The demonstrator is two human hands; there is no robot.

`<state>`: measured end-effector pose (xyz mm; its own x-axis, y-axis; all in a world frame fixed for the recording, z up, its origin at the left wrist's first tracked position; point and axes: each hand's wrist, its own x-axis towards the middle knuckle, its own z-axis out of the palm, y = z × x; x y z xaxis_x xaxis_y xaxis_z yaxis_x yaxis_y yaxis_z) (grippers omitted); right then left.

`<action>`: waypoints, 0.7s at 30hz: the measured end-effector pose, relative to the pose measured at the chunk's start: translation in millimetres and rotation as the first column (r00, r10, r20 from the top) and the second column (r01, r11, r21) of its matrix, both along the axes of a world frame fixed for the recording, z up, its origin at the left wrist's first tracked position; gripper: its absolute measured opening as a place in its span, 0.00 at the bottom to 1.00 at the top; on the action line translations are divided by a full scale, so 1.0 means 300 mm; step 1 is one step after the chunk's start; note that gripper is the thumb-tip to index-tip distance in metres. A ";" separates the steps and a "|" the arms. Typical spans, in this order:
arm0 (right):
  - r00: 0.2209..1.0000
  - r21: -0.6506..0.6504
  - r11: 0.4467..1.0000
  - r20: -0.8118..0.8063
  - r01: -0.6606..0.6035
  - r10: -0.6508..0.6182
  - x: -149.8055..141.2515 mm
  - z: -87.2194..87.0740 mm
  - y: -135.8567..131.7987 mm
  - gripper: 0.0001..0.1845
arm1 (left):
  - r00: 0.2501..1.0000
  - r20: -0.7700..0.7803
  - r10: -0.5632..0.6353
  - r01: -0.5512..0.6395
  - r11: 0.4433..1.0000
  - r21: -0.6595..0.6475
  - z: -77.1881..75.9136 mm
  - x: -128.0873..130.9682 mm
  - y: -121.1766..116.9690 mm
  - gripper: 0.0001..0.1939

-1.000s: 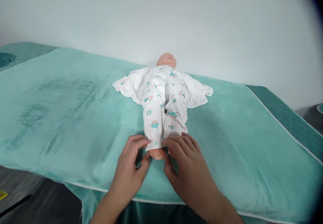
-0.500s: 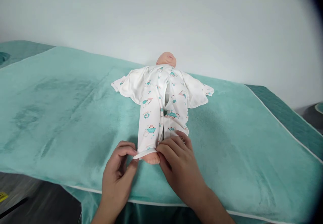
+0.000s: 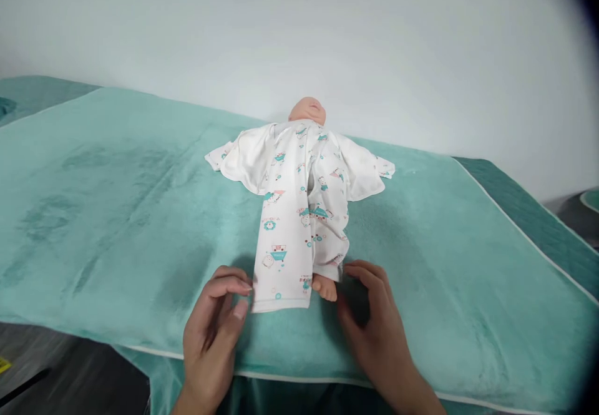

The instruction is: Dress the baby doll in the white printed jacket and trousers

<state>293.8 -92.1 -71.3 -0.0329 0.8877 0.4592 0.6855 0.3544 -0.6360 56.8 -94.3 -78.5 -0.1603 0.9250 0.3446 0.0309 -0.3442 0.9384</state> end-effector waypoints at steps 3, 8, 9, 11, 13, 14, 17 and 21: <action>0.994 -0.080 0.994 0.087 0.075 -0.068 -0.008 -0.020 0.024 0.18 | 0.964 -0.263 0.035 -0.019 0.998 0.061 0.061 0.046 0.020 0.11; 0.999 -0.086 0.996 0.020 0.028 -0.026 -0.021 -0.001 0.060 0.10 | 0.647 -0.762 0.035 0.173 0.966 0.191 0.152 0.132 0.063 0.21; 0.999 -0.070 0.997 -0.041 -0.017 0.014 -0.018 0.005 0.061 0.09 | 0.572 -0.820 0.017 0.214 0.962 0.169 0.162 0.144 0.071 0.23; 0.978 -0.040 0.991 -0.174 -0.125 0.116 -0.008 0.014 0.054 0.08 | 0.452 -0.892 -0.022 0.272 0.956 0.114 0.176 0.162 0.083 0.24; 0.941 -0.018 0.977 -0.275 -0.212 0.199 0.003 0.020 0.040 0.08 | 0.395 -0.918 -0.045 0.301 0.950 0.082 0.185 0.177 0.094 0.21; 0.924 -0.008 0.971 -0.308 -0.240 0.226 0.009 0.021 0.034 0.08 | 0.389 -0.920 -0.048 0.310 0.947 0.081 0.188 0.184 0.099 0.19; 0.886 0.025 0.960 -0.380 -0.279 0.267 0.021 0.021 0.021 0.11 | 0.402 -0.914 -0.059 0.342 0.935 0.091 0.197 0.206 0.115 0.08; 0.853 0.048 0.955 -0.437 -0.294 0.284 0.026 0.017 0.020 0.10 | 0.461 -0.885 -0.067 0.359 0.926 0.116 0.201 0.220 0.125 0.03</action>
